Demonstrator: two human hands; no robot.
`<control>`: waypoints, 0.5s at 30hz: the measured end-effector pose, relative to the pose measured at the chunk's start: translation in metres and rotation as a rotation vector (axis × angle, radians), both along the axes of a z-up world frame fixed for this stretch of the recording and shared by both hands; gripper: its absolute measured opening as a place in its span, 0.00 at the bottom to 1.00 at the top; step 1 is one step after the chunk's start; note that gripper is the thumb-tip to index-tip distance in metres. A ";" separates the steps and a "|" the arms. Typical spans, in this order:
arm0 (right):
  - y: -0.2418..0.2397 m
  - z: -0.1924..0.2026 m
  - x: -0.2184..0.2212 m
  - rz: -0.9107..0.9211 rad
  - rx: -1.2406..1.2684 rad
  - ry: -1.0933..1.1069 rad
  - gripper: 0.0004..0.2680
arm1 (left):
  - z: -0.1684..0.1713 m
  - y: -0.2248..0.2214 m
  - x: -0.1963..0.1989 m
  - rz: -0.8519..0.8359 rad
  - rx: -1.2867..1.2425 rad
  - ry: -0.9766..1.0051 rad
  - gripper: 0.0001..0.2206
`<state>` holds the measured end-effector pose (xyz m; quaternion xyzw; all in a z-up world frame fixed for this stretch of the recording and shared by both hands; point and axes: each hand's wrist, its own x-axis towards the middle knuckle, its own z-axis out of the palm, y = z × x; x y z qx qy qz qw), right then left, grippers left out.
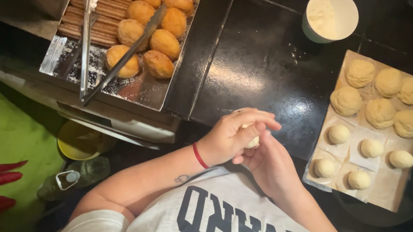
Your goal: Shaping small portions of dough into balls and placing them on a baking sheet
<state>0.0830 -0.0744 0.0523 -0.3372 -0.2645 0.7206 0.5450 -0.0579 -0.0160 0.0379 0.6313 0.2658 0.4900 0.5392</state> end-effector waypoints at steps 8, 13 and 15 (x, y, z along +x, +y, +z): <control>0.015 -0.056 0.026 -0.241 0.145 -0.479 0.15 | -0.004 0.012 -0.051 -0.065 0.154 0.217 0.55; 0.038 -0.053 0.041 -0.449 0.470 -1.540 0.23 | -0.004 0.007 -0.089 -0.137 0.029 0.103 0.53; 0.036 -0.060 0.031 -0.335 0.588 -1.702 0.24 | -0.009 0.001 -0.099 -0.182 -0.057 0.066 0.52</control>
